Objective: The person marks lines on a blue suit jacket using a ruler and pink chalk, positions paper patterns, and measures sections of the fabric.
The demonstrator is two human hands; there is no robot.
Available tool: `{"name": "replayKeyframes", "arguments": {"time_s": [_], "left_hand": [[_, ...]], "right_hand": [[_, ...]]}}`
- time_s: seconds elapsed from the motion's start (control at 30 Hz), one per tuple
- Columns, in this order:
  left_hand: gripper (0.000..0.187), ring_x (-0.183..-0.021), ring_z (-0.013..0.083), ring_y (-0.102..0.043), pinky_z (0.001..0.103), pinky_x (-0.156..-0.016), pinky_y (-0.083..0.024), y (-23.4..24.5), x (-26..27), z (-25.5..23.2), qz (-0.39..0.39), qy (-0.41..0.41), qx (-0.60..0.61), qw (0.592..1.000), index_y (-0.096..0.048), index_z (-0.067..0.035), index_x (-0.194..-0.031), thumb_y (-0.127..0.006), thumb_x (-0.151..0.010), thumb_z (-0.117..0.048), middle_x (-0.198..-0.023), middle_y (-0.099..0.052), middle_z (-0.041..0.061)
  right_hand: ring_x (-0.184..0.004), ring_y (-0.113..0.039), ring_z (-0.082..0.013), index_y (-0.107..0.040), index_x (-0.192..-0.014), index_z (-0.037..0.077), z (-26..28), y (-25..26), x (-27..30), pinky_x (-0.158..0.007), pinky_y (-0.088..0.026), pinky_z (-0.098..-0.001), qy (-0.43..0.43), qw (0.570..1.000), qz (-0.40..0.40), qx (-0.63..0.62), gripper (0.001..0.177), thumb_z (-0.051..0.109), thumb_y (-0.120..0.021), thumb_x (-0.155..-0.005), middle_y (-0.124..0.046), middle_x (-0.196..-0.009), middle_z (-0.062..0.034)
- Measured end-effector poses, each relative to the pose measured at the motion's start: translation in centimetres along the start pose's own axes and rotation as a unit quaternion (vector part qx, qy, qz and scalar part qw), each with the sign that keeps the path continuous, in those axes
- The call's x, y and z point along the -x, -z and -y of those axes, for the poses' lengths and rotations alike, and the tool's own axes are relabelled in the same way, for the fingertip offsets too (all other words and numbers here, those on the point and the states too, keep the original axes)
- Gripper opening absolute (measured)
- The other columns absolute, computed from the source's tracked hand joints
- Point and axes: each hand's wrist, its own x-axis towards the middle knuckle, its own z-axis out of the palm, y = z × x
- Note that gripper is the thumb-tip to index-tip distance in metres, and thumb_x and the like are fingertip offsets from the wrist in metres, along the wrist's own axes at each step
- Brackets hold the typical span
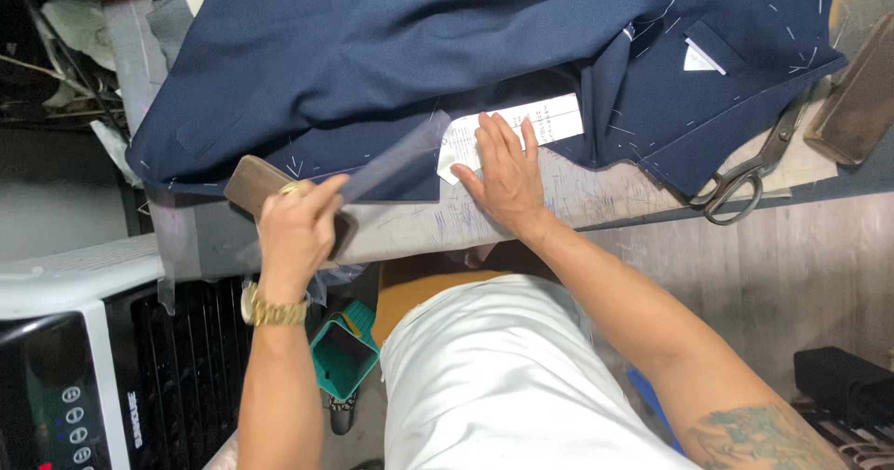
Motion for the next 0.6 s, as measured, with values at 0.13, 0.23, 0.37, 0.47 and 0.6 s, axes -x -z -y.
{"name": "replayKeyframes", "arguments": {"time_s": [0.13, 0.23, 0.37, 0.47, 0.6], "left_hand": [[0.024, -0.084, 0.0196, -0.069, 0.037, -0.089, -0.046, -3.2, -4.4, 0.8, 0.118, -0.077, -0.161, 0.977, -0.075, -0.038, -0.121, -0.062, -0.102, -0.030, -0.083, -0.066, -0.003], [0.019, -0.083, 0.0205, -0.065, 0.037, -0.084, -0.046, -4.6, -6.7, 0.0, 0.113, -0.122, -0.153, 0.974, -0.077, -0.032, -0.116, -0.067, -0.100, -0.028, -0.084, -0.062, -0.001], [0.024, -0.106, 0.0223, -0.064, 0.041, -0.097, -0.043, -5.8, -6.5, 0.9, 0.059, -0.145, -0.139, 0.978, -0.075, -0.022, -0.122, -0.067, -0.101, -0.031, -0.106, -0.064, 0.004], [0.030, -0.115, 0.0258, -0.063, 0.049, -0.109, -0.038, -5.3, -5.3, 1.6, 0.084, -0.150, -0.135, 0.976, -0.074, -0.020, -0.125, -0.068, -0.100, -0.035, -0.110, -0.068, 0.008], [0.025, -0.098, 0.0248, -0.066, 0.046, -0.104, -0.042, -4.8, -5.6, 1.6, 0.091, -0.165, -0.101, 0.977, -0.075, -0.015, -0.122, -0.068, -0.101, -0.028, -0.097, -0.066, 0.008]], "right_hand": [[-0.140, -0.049, -0.0358, -0.056, -0.133, -0.002, -0.1, 0.0, -0.3, -0.121, -0.020, -0.0625, 0.005, 1.000, 0.016, 0.022, 0.064, 0.052, -0.066, -0.101, -0.058, -0.143, -0.0236], [-0.140, -0.048, -0.0360, -0.055, -0.135, -0.002, 0.1, 0.0, -0.2, -0.121, -0.019, -0.0630, 0.000, 0.999, 0.030, 0.026, 0.066, 0.054, -0.064, -0.101, -0.056, -0.145, -0.0230], [-0.138, -0.050, -0.0376, -0.056, -0.134, -0.001, -0.1, 0.0, -0.9, -0.119, -0.021, -0.0638, 0.015, 0.999, 0.032, 0.019, 0.066, 0.054, -0.066, -0.100, -0.056, -0.145, -0.0230], [-0.136, -0.052, -0.0375, -0.057, -0.132, 0.000, -0.1, -0.1, -1.0, -0.119, -0.022, -0.0633, 0.017, 0.999, 0.038, 0.030, 0.067, 0.057, -0.066, -0.099, -0.056, -0.145, -0.0214], [-0.134, -0.052, -0.0382, -0.057, -0.133, 0.000, 0.1, 0.0, -1.5, -0.118, -0.022, -0.0653, 0.011, 0.999, 0.047, 0.025, 0.068, 0.056, -0.069, -0.097, -0.057, -0.143, -0.0221]]}}
